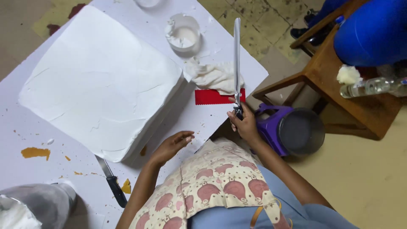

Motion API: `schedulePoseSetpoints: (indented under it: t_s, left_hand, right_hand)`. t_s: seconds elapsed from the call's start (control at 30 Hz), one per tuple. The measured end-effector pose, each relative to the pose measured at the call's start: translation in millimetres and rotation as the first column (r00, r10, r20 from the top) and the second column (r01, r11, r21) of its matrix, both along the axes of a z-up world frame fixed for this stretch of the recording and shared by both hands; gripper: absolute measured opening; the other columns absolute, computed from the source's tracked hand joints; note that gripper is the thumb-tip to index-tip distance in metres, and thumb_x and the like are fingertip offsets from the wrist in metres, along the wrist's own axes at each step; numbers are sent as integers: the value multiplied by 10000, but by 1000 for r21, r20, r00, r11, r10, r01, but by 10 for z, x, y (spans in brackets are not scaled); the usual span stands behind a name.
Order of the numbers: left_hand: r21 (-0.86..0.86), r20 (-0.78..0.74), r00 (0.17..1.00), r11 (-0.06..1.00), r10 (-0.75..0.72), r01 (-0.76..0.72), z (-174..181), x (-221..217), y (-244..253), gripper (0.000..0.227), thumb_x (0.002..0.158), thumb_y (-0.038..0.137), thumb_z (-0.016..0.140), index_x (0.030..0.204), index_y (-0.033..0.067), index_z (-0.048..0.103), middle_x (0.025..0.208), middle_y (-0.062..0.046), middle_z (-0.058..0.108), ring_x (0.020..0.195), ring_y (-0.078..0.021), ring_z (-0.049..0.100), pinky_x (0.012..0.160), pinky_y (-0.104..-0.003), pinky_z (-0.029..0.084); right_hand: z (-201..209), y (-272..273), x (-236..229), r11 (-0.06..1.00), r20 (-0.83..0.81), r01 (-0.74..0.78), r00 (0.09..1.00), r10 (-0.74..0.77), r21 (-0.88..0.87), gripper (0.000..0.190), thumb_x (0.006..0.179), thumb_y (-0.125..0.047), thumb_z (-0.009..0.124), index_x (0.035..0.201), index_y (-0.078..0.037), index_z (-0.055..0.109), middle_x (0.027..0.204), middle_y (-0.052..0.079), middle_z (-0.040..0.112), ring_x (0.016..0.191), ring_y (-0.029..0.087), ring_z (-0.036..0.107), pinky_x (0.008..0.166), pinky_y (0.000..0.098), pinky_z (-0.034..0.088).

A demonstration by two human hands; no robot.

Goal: The person uses a long metal spatula to smooth white paste on a rectangular foam block. They repeatedly scrape the surface and edges to create a flat finish, occasionally wiping the tool with a cloth and rotating the block to access different sides.

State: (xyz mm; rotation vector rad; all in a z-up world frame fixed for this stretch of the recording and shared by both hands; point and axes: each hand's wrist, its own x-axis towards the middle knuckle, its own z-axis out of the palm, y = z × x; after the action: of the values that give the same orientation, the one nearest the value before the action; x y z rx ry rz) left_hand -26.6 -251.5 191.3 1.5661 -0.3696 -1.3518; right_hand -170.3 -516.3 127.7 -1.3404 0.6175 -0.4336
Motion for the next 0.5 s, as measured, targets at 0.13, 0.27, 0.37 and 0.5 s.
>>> schedulePoseSetpoints:
  t_s: [0.13,0.27,0.37,0.5]
  left_hand:
    - [95,167,984,994,-68,52,-269,146,-869,492,993,438,662,1397,159,640,1340,-187,662,1262,-386,633,1036,-527,522]
    - [67,544,836,997,-78,49,-880,267,-1702,540,952,286,733,1424,78,570,1375,-234,579,1281,-440,591,1057,-527,502]
    - [156,876,457,987,-155,38,-1205,427,-2169,661,872,138,807,1448,5,512,1339,-264,543,1289,-473,551,1075,-548,484]
    - [365,929,67,931,-365,1,-2335,711,-2387,317,841,88,755,1129,48,628,992,-98,627,1054,-310,635,906,-439,519]
  right_hand:
    - [-135,-316,-203,999,-61,-16,998,18,41,438,957,-71,710,1372,-44,574,700,86,595,457,122,544,326,257,497]
    - [-309,-595,-357,985,-190,-116,972,139,130,378,1016,-122,610,1385,-49,574,637,54,517,455,105,515,373,252,515]
    - [-403,-762,-448,961,-235,-117,956,178,251,354,1017,-125,608,1358,-35,577,605,35,467,400,93,451,318,242,459]
    - [-490,-989,-474,944,-245,-124,948,204,305,390,978,-141,692,1330,-18,574,613,74,497,375,118,473,304,274,469]
